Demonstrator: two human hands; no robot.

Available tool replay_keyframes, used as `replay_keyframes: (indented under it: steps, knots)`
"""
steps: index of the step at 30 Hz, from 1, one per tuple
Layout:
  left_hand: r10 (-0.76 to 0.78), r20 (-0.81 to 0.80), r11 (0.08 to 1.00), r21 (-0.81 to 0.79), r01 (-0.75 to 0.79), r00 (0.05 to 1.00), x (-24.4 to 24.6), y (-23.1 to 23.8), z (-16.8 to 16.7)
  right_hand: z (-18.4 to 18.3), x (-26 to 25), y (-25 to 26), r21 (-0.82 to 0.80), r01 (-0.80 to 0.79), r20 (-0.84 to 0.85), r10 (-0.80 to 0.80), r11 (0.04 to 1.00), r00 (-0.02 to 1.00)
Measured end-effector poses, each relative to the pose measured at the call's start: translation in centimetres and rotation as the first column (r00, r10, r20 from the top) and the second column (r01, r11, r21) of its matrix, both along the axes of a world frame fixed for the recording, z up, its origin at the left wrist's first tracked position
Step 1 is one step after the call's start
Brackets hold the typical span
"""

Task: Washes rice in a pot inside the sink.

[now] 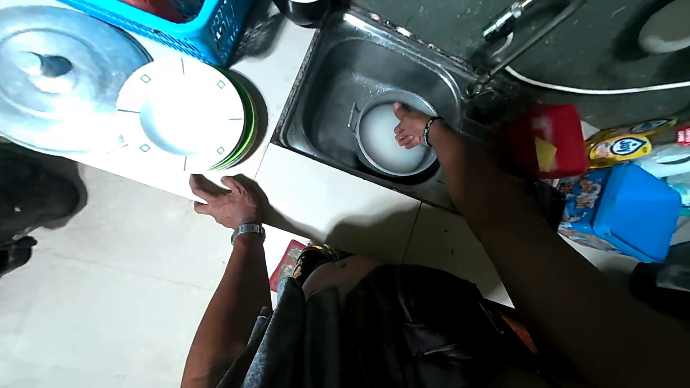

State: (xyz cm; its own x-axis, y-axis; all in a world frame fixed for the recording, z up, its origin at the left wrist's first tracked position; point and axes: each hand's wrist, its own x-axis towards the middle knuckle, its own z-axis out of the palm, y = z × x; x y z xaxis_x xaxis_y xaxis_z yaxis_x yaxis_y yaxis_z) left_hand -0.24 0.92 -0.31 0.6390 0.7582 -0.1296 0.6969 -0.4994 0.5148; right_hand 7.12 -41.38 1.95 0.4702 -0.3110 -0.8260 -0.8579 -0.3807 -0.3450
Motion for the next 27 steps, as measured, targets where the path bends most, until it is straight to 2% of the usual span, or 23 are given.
replay_keyframes:
  steps: [6,9,13,27]
  knots:
    - [0.004,-0.012,1.000,0.015,-0.003,1.000,0.2,0.2,-0.4,-1.3,0.0,-0.7,0.016,0.083,0.018,-0.084,0.996,0.996]
    - [0.007,-0.011,1.000,0.015,-0.007,1.000,0.2,0.1,-0.3,-1.3,0.0,-0.7,0.000,0.072,0.015,-0.072,0.997,0.997]
    - [-0.070,-0.033,0.997,-0.025,0.070,0.997,-0.6,0.0,0.1,-1.6,0.0,-0.8,0.012,0.080,0.013,-0.081,0.997,0.997]
    - [-0.053,-0.034,0.998,-0.023,0.052,0.998,-0.6,0.2,-0.3,-2.1,0.1,-0.7,0.000,0.070,0.008,-0.070,0.998,0.997]
